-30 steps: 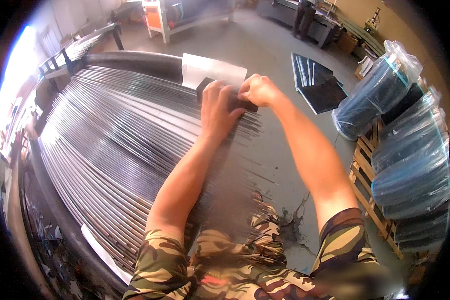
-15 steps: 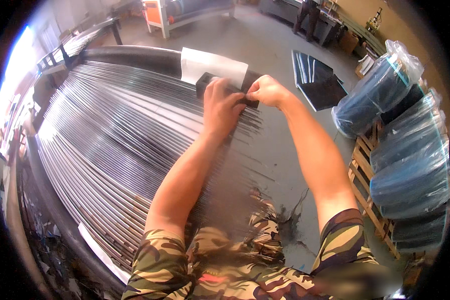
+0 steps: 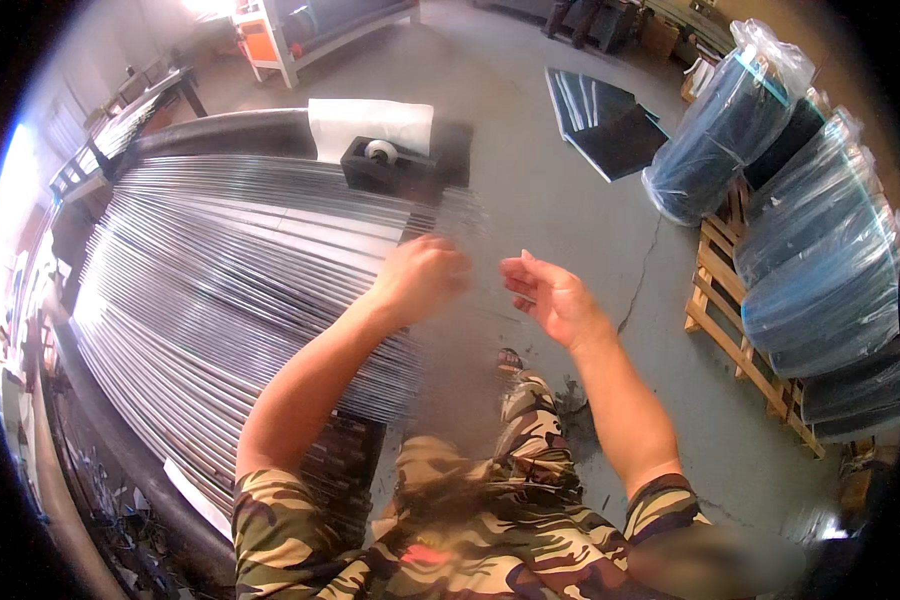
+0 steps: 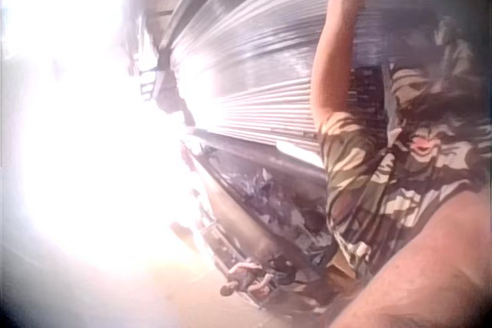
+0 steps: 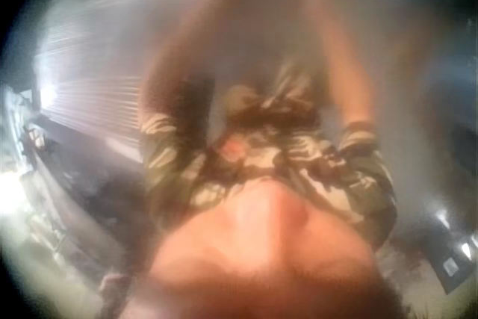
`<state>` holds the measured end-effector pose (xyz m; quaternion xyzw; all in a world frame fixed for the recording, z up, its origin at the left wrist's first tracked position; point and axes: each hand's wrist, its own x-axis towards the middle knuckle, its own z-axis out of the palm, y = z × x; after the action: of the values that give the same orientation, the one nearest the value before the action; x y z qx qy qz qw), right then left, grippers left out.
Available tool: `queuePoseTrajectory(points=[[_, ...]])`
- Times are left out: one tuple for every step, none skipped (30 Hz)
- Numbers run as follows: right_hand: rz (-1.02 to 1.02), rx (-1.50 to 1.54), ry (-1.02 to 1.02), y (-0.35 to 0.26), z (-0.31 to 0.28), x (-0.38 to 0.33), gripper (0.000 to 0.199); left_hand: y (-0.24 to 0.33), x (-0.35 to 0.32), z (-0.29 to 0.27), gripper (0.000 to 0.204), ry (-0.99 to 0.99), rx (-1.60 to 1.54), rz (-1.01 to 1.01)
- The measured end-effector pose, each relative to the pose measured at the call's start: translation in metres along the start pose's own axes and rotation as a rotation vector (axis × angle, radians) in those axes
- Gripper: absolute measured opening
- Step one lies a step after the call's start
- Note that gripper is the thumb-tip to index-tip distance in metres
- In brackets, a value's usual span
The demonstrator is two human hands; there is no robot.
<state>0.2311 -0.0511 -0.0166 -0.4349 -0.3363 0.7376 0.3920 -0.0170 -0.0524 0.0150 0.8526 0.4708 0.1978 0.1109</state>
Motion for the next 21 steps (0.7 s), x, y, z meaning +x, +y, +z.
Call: queuePoseTrajectory(points=[[0.025, 0.053, -0.007, 0.006, 0.001, -0.001, 0.039, 0.0, -0.002, 0.004, 0.025, -0.041, 0.028, -0.009], [0.033, 0.062, -0.003, 0.009, 0.003, -0.002, 0.039, 0.001, -0.003, 0.006, 0.025, -0.049, 0.011, -0.014], [0.041, 0.071, 0.001, 0.012, 0.006, -0.003, 0.04, 0.001, -0.003, 0.007, 0.026, -0.057, -0.007, -0.02], [0.049, 0.08, 0.005, 0.015, 0.007, -0.004, 0.041, 0.002, -0.004, 0.008, 0.026, -0.064, -0.024, -0.026], [0.049, 0.084, -0.005, 0.017, 0.007, -0.004, 0.041, 0.002, -0.003, 0.007, 0.025, -0.06, -0.063, -0.042], [0.048, 0.088, -0.015, 0.02, 0.007, -0.004, 0.042, 0.002, -0.002, 0.007, 0.025, -0.056, -0.101, -0.057], [0.048, 0.092, -0.026, 0.022, 0.007, -0.004, 0.042, 0.002, -0.002, 0.007, 0.025, -0.052, -0.139, -0.073], [0.052, 0.097, -0.013, 0.022, 0.009, -0.005, 0.043, 0.004, -0.001, 0.008, 0.025, -0.048, -0.139, -0.076], [0.057, 0.101, -0.001, 0.023, 0.011, -0.005, 0.043, 0.006, -0.001, 0.008, 0.025, -0.043, -0.14, -0.08], [0.061, 0.106, 0.011, 0.024, 0.013, -0.006, 0.044, 0.007, -0.001, 0.008, 0.025, -0.039, -0.141, -0.083], [0.062, 0.106, 0.016, 0.023, 0.016, -0.008, 0.045, 0.008, -0.001, 0.008, 0.025, -0.038, -0.139, -0.08], [0.063, 0.107, 0.022, 0.022, 0.019, -0.009, 0.045, 0.008, -0.001, 0.008, 0.025, -0.037, -0.137, -0.078], [0.065, 0.107, 0.026, 0.022, 0.021, -0.01, 0.046, 0.008, -0.002, 0.007, 0.025, -0.036, -0.135, -0.076], [0.069, 0.111, 0.021, 0.022, 0.02, -0.01, 0.047, 0.009, -0.001, 0.008, 0.024, -0.038, -0.138, -0.079], [0.074, 0.116, 0.016, 0.024, 0.018, -0.009, 0.047, 0.009, -0.001, 0.008, 0.023, -0.039, -0.141, -0.082], [0.078, 0.12, 0.01, 0.025, 0.017, -0.007, 0.048, 0.01, -0.001, 0.008, 0.023, -0.04, -0.144, -0.086], [0.072, 0.115, 0.01, 0.026, 0.016, -0.007, 0.048, 0.011, -0.001, 0.009, 0.022, -0.025, -0.156, -0.095], [0.066, 0.11, 0.009, 0.028, 0.016, -0.006, 0.049, 0.012, -0.002, 0.009, 0.021, -0.011, -0.168, -0.104], [0.06, 0.105, 0.008, 0.029, 0.015, -0.005, 0.049, 0.012, -0.003, 0.01, 0.019, 0.004, -0.179, -0.113], [0.067, 0.111, 0.004, 0.03, 0.014, -0.004, 0.049, 0.013, -0.003, 0.011, 0.019, 0.014, -0.168, -0.111], [0.075, 0.117, 0.0, 0.031, 0.012, -0.002, 0.049, 0.013, -0.003, 0.012, 0.018, 0.024, -0.157, -0.108]])
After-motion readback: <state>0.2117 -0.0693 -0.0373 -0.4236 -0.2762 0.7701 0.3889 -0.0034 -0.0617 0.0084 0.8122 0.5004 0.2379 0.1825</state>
